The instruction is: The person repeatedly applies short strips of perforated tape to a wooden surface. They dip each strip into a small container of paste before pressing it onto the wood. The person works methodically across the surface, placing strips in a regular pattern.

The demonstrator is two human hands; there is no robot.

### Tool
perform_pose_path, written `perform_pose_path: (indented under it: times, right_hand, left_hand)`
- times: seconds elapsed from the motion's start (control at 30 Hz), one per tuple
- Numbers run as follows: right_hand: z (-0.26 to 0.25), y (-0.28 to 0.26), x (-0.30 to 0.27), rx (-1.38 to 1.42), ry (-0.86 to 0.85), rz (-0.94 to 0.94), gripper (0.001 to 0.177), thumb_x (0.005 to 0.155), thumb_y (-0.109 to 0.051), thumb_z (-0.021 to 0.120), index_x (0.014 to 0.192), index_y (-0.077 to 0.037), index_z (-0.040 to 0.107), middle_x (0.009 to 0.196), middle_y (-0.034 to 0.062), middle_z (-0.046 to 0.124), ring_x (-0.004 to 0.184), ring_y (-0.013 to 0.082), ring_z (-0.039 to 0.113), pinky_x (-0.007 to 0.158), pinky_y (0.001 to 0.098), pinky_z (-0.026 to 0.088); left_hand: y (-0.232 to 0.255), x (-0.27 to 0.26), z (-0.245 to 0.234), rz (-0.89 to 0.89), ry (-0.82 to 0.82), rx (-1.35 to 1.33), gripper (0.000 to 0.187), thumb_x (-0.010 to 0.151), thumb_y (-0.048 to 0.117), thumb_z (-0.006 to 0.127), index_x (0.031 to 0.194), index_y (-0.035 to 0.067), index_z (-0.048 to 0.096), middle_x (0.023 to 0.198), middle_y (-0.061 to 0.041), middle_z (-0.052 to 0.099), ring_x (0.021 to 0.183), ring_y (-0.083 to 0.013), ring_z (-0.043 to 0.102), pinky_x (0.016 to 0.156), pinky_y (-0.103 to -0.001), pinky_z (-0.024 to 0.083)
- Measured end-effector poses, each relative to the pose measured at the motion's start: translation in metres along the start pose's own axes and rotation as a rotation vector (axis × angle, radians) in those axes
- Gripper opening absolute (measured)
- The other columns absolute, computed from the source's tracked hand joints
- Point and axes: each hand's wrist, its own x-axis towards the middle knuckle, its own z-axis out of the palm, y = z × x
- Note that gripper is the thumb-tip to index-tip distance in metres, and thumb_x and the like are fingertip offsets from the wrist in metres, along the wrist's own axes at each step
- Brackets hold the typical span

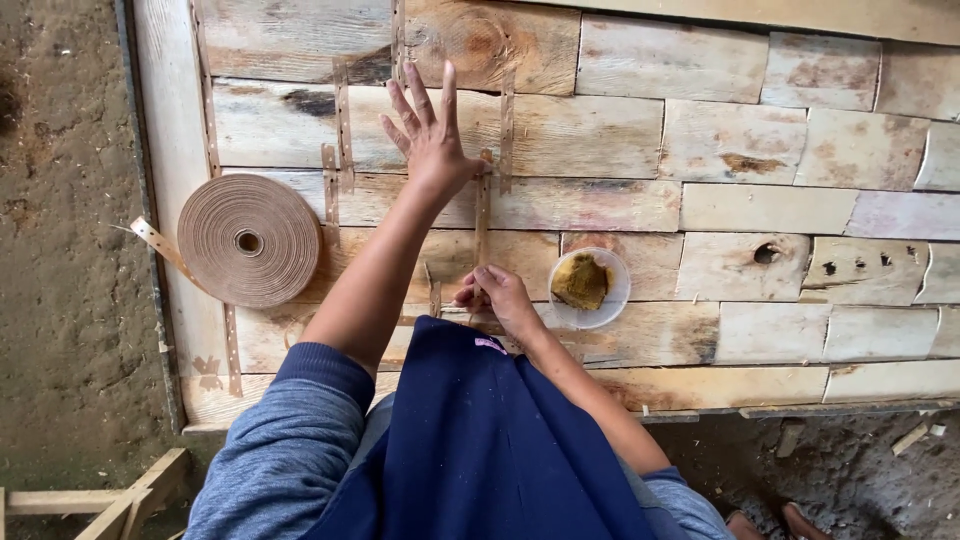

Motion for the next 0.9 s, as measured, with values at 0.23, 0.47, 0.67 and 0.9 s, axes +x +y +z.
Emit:
perform_pose_path:
  times: [0.23,0.47,0.67,0.9]
  right_hand:
    - [0.009,-0.024,-0.015,-0.091,0.019,-0.007,0.03,0.106,-0.026,0.05,0.096,-0.003,0.065,0.09,0.0209,0.078,0.079,0.0265,0.078,0.067,0.0315,0.061]
    - [0.005,-0.015,-0.008,-0.066,-0.009,-0.013,0.03,0.106,-0.026,0.051,0.095,-0.002,0.065,0.089,0.0211,0.078,0.078,0.0269,0.078,0.067,0.0321,0.062]
    - [0.01,-0.016,-0.013,-0.012,0.033,0.0,0.032,0.103,-0.036,0.056,0.098,-0.007,0.068,0.084,0.0149,0.078,0.073,0.0218,0.078,0.055,0.0279,0.06]
    - [0.012,0.002,-0.003,-0.091,0.121,-0.181,0.03,0.103,-0.027,0.059,0.091,-0.006,0.077,0.078,0.0159,0.078,0.069,0.0193,0.076,0.057,0.0287,0.063]
  left_hand:
    - [0.04,0.031,-0.039,-0.161,-0.317,0.125,0.143,0.077,0.009,0.085,0.156,0.031,-0.033,0.149,-0.018,-0.051,0.139,-0.0467,-0.043,0.114,-0.071,-0.021]
    - [0.038,0.039,-0.045,-0.165,-0.264,0.086,0.136,0.067,-0.004,0.066,0.156,0.027,-0.032,0.15,-0.017,-0.049,0.138,-0.044,-0.044,0.111,-0.071,-0.025]
    - [-0.054,0.019,0.063,0.546,0.301,-0.014,0.069,0.087,0.005,0.073,0.14,0.037,0.043,0.155,0.0,0.031,0.15,-0.0313,0.019,0.115,-0.07,0.022]
    - [-0.068,-0.046,0.066,0.598,0.257,0.059,0.039,0.101,0.04,0.061,0.14,0.033,0.064,0.153,0.014,0.052,0.155,-0.0301,0.018,0.113,-0.075,0.0]
